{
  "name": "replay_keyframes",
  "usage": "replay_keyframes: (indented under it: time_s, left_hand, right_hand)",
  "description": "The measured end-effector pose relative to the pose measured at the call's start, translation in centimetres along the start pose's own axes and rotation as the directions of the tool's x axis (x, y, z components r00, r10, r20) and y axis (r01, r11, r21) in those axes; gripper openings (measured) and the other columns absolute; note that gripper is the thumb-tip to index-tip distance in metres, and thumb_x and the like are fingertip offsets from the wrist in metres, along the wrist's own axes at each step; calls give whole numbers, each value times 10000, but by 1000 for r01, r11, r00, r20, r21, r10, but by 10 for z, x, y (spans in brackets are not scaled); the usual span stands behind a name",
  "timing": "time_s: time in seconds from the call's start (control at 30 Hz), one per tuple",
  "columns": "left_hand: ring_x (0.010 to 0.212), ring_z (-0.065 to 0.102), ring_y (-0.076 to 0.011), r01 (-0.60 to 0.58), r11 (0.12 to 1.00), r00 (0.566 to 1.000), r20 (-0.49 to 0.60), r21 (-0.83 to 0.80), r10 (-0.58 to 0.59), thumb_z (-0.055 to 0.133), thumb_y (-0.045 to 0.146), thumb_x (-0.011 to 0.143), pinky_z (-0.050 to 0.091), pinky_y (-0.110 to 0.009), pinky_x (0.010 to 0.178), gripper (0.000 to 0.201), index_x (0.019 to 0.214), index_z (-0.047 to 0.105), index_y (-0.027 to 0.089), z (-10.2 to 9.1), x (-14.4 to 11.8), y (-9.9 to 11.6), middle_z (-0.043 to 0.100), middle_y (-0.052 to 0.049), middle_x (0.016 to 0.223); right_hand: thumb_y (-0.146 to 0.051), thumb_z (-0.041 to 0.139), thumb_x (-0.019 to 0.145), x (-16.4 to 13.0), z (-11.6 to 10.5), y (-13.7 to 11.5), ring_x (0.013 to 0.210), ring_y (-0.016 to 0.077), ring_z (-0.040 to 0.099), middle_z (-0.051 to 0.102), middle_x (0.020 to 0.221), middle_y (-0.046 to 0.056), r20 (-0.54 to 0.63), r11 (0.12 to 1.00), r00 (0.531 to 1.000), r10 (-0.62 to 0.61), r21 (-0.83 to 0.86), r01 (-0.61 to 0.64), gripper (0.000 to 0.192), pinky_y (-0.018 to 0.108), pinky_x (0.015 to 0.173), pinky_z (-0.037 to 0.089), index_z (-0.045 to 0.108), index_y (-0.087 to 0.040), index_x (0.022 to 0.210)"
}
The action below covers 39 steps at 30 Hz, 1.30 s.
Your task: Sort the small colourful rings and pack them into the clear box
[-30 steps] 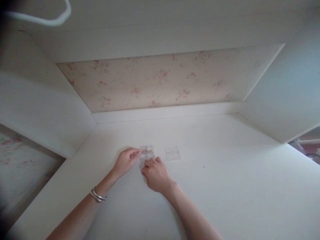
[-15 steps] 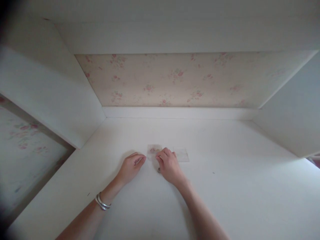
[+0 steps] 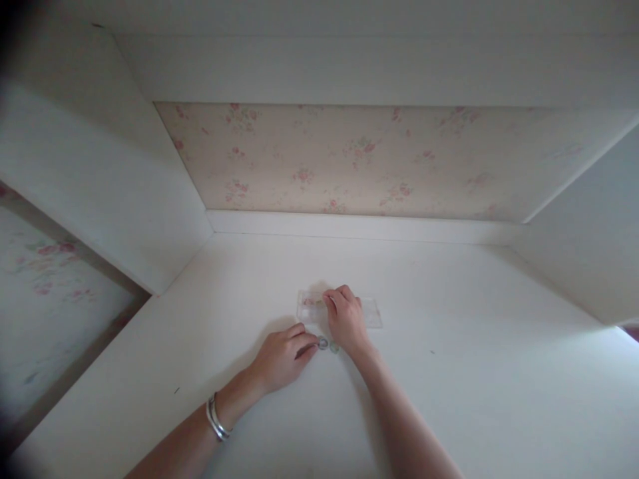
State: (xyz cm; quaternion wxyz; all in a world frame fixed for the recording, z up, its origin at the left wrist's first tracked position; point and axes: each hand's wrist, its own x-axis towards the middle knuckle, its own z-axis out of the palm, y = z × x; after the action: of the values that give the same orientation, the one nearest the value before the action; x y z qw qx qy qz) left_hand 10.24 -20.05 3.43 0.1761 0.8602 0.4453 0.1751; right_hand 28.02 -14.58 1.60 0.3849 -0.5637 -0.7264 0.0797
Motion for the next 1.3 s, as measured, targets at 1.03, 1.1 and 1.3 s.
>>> replay_keyframes:
  time_s: [1.03, 1.1, 1.3]
  left_hand:
    - [733, 588, -130, -116, 988, 993, 40, 104, 113, 405, 320, 926, 446, -229, 617, 248, 1043, 623, 296, 9, 8, 2, 598, -6, 866]
    - [742, 589, -131, -111, 989, 993, 38, 95, 108, 401, 317, 927, 445, -227, 620, 243, 997, 630, 274, 9, 8, 2, 601, -7, 871]
    - [740, 585, -134, -103, 990, 994, 47, 94, 99, 407, 282, 917, 438, -225, 616, 216, 922, 619, 238, 7, 8, 4, 602, -8, 852]
  right_hand:
    - [-452, 471, 857, -37, -17, -5, 453, 110, 414, 453, 488, -38, -25, 942, 960, 280, 197, -270, 326, 230, 455, 313, 674, -197, 837]
    - [-447, 473, 857, -37, -18, -5, 451, 109, 411, 450, 486, -40, -16, 948, 963, 268, 182, -260, 321, 230, 458, 313, 673, -198, 833]
    - [-441, 475, 858, -37, -18, -6, 462, 108, 418, 443, 494, -43, 20, 948, 964, 265, 179, -264, 309, 228, 464, 311, 672, -202, 844]
